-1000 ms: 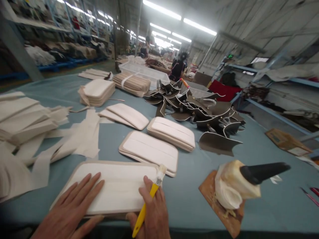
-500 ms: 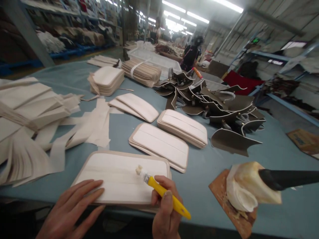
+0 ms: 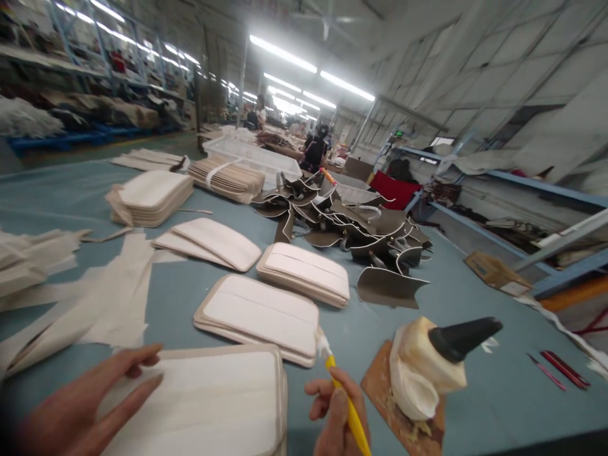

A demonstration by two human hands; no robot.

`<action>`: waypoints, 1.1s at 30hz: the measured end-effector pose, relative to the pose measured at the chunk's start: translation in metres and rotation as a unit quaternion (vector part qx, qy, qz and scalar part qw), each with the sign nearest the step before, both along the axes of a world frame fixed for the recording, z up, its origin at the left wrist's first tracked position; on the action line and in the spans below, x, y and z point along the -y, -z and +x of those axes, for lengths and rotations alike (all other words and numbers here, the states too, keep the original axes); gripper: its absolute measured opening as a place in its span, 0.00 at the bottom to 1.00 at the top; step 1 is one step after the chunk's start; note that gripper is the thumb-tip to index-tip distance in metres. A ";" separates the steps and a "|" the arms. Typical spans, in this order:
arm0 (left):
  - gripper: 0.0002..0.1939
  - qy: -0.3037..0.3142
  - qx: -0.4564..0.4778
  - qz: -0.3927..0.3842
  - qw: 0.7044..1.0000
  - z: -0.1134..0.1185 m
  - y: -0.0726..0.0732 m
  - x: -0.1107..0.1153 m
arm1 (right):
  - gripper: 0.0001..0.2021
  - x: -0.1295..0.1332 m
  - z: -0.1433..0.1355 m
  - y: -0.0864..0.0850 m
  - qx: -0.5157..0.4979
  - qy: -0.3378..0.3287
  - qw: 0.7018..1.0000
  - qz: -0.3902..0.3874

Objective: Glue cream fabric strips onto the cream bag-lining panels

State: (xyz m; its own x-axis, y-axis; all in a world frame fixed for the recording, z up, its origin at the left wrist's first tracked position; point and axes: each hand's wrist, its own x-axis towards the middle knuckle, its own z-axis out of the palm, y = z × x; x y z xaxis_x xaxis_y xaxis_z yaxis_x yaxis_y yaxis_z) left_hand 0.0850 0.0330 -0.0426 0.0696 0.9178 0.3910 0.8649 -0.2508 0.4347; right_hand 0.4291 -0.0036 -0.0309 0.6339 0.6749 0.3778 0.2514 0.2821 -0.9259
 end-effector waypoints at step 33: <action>0.33 -0.040 0.275 -0.282 0.918 0.082 -0.053 -0.142 | 0.11 -0.076 0.058 0.013 0.511 -0.032 0.858 0.038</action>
